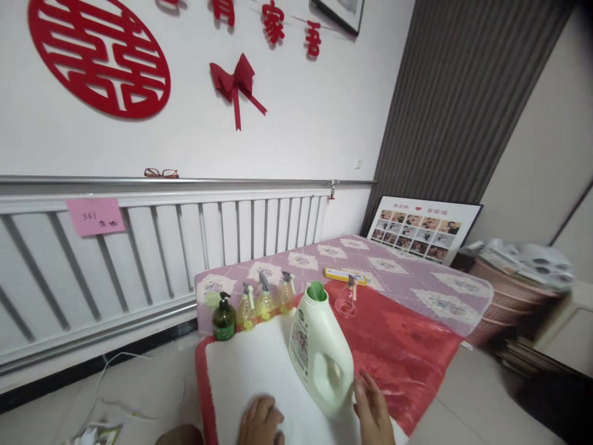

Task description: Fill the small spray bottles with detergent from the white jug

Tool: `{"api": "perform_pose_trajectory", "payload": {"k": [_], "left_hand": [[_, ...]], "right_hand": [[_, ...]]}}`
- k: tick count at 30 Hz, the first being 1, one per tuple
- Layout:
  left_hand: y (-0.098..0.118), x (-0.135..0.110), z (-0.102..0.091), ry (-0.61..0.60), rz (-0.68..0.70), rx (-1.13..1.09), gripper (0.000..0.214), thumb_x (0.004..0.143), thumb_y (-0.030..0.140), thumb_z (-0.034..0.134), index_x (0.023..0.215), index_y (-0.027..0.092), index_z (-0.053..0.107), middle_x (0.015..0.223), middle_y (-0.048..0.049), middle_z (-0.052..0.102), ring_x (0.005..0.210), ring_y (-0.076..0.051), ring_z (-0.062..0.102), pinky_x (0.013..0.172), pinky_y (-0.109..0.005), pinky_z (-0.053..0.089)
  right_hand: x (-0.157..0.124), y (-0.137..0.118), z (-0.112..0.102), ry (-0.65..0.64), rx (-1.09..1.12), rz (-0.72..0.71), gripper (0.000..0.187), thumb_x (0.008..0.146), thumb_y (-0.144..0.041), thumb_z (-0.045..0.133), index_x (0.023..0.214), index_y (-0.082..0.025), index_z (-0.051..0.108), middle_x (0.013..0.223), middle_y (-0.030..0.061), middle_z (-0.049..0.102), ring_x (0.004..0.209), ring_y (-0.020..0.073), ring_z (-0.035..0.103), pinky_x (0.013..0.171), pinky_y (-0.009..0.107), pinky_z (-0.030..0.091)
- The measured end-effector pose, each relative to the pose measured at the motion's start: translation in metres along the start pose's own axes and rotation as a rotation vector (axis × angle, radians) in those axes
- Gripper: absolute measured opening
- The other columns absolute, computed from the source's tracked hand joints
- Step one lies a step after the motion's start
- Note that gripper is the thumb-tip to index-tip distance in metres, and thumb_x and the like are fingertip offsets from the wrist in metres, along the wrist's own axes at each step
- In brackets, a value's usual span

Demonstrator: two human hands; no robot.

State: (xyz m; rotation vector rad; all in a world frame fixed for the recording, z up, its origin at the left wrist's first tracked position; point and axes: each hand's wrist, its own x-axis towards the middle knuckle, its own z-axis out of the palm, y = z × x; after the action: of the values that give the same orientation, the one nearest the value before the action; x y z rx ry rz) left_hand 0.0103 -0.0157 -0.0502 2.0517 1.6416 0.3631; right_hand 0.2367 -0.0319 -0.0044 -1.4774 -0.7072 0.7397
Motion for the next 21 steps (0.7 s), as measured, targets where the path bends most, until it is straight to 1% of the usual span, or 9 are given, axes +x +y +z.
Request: {"api": "perform_pose_trajectory", "payload": {"k": [3, 7, 10, 13, 15, 17, 19, 21], "left_hand": [[0.004, -0.007, -0.007, 0.039, 0.047, -0.016, 0.039, 0.070, 0.019, 0.049, 0.104, 0.027, 0.066, 0.132, -0.0020, 0.055, 0.130, -0.023, 0.039, 0.109, -0.034, 0.026], [0.010, -0.012, -0.012, 0.070, 0.056, -0.016, 0.038, 0.071, 0.018, 0.047, 0.104, 0.025, 0.065, 0.128, -0.0035, 0.056, 0.127, -0.022, 0.041, 0.108, -0.034, 0.027], [0.011, -0.015, -0.014, 0.090, 0.054, -0.025, 0.038, 0.071, 0.017, 0.047, 0.104, 0.025, 0.064, 0.128, -0.0033, 0.056, 0.127, -0.022, 0.040, 0.108, -0.035, 0.026], [0.010, -0.015, -0.013, 0.112, 0.061, -0.049, 0.038, 0.071, 0.017, 0.047, 0.104, 0.025, 0.064, 0.128, -0.0030, 0.056, 0.128, -0.022, 0.040, 0.109, -0.035, 0.026], [0.009, -0.014, -0.011, 0.116, 0.066, -0.053, 0.037, 0.071, 0.017, 0.048, 0.104, 0.025, 0.064, 0.128, -0.0033, 0.056, 0.127, -0.022, 0.040, 0.109, -0.035, 0.026], [0.006, -0.011, -0.007, 0.116, 0.062, -0.041, 0.037, 0.070, 0.017, 0.050, 0.103, 0.025, 0.065, 0.127, -0.0035, 0.057, 0.127, -0.022, 0.042, 0.109, -0.035, 0.027], [0.002, -0.005, 0.000, 0.120, 0.046, -0.027, 0.038, 0.067, 0.016, 0.053, 0.101, 0.026, 0.066, 0.128, -0.0026, 0.057, 0.127, -0.023, 0.042, 0.108, -0.036, 0.028], [-0.006, 0.001, 0.009, 0.134, 0.032, -0.031, 0.037, 0.064, 0.015, 0.056, 0.097, 0.028, 0.067, 0.128, -0.0011, 0.058, 0.126, -0.024, 0.045, 0.106, -0.035, 0.032]], "right_hand": [[-0.002, 0.004, 0.002, -0.061, -0.022, -0.025, 0.084, 0.074, -0.068, 0.053, 0.140, -0.019, 0.035, 0.140, 0.0161, 0.050, 0.129, 0.0295, 0.046, 0.105, 0.041, 0.040], [0.000, 0.011, 0.002, -0.105, -0.055, -0.062, 0.086, 0.070, -0.069, 0.055, 0.136, -0.017, 0.038, 0.144, 0.0201, 0.044, 0.131, 0.0325, 0.043, 0.106, 0.045, 0.037], [0.001, 0.012, 0.002, -0.114, -0.097, -0.087, 0.083, 0.070, -0.067, 0.055, 0.133, -0.015, 0.041, 0.144, 0.0213, 0.044, 0.132, 0.0341, 0.041, 0.105, 0.047, 0.038], [0.002, 0.011, 0.002, -0.133, -0.112, -0.094, 0.079, 0.071, -0.065, 0.054, 0.131, -0.015, 0.042, 0.143, 0.0211, 0.044, 0.133, 0.0334, 0.040, 0.104, 0.046, 0.039], [0.003, 0.013, 0.000, -0.129, -0.094, -0.082, 0.082, 0.068, -0.065, 0.056, 0.132, -0.016, 0.041, 0.141, 0.0214, 0.047, 0.132, 0.0335, 0.042, 0.102, 0.046, 0.042], [0.006, 0.019, -0.003, -0.116, -0.059, -0.072, 0.084, 0.065, -0.064, 0.060, 0.132, -0.018, 0.040, 0.136, 0.0194, 0.052, 0.129, 0.0336, 0.046, 0.098, 0.044, 0.046], [0.011, 0.028, -0.008, -0.102, -0.024, -0.065, 0.080, 0.061, -0.061, 0.065, 0.128, -0.021, 0.044, 0.130, 0.0164, 0.058, 0.126, 0.0340, 0.049, 0.093, 0.042, 0.051], [0.015, 0.038, -0.012, -0.103, -0.009, -0.048, 0.074, 0.060, -0.058, 0.068, 0.122, -0.023, 0.047, 0.127, 0.0152, 0.060, 0.124, 0.0352, 0.051, 0.089, 0.043, 0.053]]}}
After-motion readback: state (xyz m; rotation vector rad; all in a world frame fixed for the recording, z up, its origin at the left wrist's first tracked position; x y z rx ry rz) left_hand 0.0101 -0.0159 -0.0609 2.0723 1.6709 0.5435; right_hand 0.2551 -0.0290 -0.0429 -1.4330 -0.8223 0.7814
